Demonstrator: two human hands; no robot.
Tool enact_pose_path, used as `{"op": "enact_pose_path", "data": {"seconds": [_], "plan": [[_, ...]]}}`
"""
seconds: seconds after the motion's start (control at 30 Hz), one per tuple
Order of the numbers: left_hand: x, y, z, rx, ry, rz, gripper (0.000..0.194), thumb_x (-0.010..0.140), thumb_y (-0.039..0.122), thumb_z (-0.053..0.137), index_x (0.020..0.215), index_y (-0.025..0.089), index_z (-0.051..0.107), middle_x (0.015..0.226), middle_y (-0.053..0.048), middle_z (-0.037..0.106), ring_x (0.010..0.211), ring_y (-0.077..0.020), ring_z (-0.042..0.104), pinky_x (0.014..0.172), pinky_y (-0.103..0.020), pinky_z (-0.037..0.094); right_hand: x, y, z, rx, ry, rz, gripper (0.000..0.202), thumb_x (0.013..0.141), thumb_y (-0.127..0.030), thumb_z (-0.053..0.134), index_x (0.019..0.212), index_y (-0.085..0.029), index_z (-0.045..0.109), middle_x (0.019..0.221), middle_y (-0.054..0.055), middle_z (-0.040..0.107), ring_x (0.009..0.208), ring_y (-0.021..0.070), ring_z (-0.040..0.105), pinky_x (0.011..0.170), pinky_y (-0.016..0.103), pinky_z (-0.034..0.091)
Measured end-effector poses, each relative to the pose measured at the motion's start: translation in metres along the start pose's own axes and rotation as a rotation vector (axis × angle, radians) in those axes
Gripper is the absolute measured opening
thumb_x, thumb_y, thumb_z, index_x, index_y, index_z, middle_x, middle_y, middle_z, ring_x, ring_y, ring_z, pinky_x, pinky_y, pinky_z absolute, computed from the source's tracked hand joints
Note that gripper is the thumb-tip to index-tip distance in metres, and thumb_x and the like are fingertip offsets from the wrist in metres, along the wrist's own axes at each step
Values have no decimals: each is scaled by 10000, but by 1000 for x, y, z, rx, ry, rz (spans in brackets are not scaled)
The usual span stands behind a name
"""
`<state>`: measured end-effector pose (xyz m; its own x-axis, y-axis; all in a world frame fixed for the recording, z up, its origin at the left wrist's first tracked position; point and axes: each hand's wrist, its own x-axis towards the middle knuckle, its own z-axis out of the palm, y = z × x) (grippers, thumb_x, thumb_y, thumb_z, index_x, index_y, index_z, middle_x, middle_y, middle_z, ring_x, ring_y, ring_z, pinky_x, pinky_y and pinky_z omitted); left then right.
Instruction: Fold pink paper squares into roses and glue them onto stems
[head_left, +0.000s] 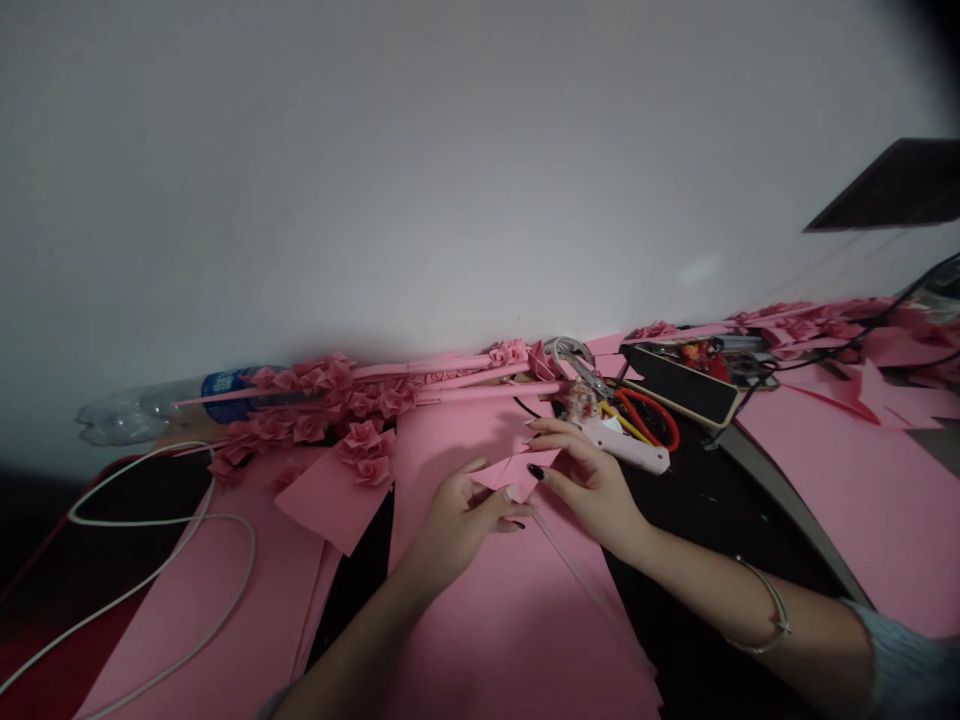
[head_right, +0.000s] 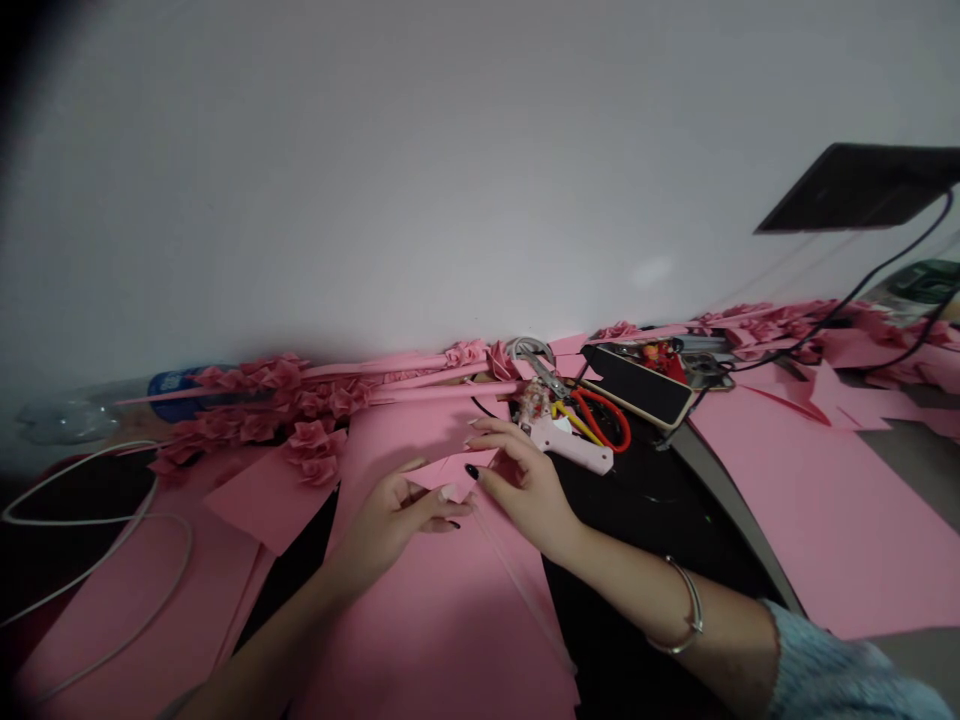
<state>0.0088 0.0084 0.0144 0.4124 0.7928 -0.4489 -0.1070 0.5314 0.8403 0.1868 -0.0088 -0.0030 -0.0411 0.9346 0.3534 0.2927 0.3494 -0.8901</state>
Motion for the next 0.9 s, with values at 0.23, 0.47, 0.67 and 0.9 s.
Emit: {"op": "enact_pose_path", "data": {"seconds": [0.23, 0.47, 0.67, 0.9], "plan": [[0, 2, -5, -1, -100, -7, 273, 729, 316, 725, 926, 136, 667, 804, -81, 766, 843, -266, 740, 681, -291, 573, -3, -4, 0, -106, -25, -71, 383, 876, -104, 573, 1204, -294, 624, 1301, 75, 584, 1234, 214, 519, 1000, 403, 446], [0, -4, -9, -40, -173, -18, 239, 738, 369, 735, 829, 150, 709, 816, -62, 751, 864, -254, 735, 681, -272, 569, -4, -4, 0, -332, -30, -308, 483, 877, -31, 512, 1266, -304, 598, 1320, 65, 598, 1190, 218, 531, 985, 458, 458], [2, -8, -10, -68, -158, -24, 301, 713, 436, 752, 769, 144, 702, 727, -52, 734, 801, -259, 739, 673, -297, 569, -5, -4, -3, -458, 1, -450, 420, 872, -57, 555, 1232, -257, 634, 1198, 91, 681, 1130, 261, 533, 912, 482, 497], [2, -8, -9, -122, -147, 32, 387, 782, 414, 699, 1087, 174, 693, 860, -63, 756, 781, -228, 736, 687, -299, 567, -8, -2, -5, -521, -91, -558, 536, 887, -91, 541, 1383, -288, 484, 1170, 76, 696, 1198, 295, 533, 929, 520, 466]]}}
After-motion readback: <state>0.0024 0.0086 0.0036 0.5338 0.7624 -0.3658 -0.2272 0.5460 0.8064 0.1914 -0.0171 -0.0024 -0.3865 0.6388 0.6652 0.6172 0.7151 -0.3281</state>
